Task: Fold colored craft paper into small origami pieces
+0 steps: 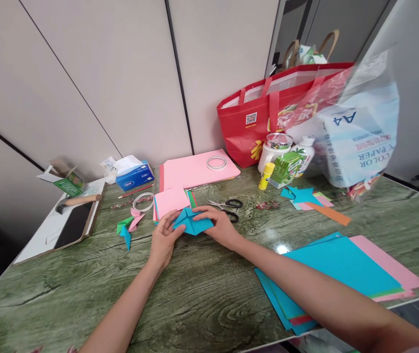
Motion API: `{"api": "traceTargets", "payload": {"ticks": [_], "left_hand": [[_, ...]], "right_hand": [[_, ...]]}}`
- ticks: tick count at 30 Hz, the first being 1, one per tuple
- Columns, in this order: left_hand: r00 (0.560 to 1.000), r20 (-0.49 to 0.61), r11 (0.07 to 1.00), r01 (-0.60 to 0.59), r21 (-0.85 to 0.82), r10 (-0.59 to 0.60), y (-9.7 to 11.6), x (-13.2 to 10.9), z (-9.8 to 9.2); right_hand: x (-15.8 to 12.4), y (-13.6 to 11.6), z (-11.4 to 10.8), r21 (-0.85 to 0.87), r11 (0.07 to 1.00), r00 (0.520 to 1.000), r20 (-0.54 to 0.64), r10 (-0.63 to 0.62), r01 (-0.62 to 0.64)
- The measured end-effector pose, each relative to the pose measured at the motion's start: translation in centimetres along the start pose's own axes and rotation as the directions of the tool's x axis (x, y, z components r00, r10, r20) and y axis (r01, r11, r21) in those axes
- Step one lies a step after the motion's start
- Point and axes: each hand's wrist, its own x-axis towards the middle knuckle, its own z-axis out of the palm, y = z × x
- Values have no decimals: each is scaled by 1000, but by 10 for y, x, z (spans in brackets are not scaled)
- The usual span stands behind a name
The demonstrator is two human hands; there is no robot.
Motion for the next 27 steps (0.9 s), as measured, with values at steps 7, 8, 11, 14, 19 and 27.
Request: {"api": "traceTargets", "payload": {"ticks": [7, 8, 11, 14, 19, 27], "left_hand": [[994, 101, 983, 53, -174, -36, 7, -5, 8], [993, 113, 983, 64, -174, -45, 8, -6, 9], [991, 124, 985, 79, -155, -60, 9, -8, 9], [990, 104, 987, 107, -121, -95, 6, -7, 6], [996, 28, 992, 92, -84, -90, 2, -5, 0], [995, 30, 992, 101, -81, -98, 3, -3, 0]], "right_hand": [[-2, 0, 0, -113, 992, 994, -86, -70, 60], [-2, -1, 0, -145, 987, 994, -72, -79, 68], [-4, -5, 2, -210, 974, 996, -3, -90, 87], [-6, -9, 3, -220, 969, 993, 63, -96, 108], [-8, -13, 3, -250, 964, 994, 69, -80, 94], [-6, -1, 4, -96, 994, 996, 71, 58, -51]]}}
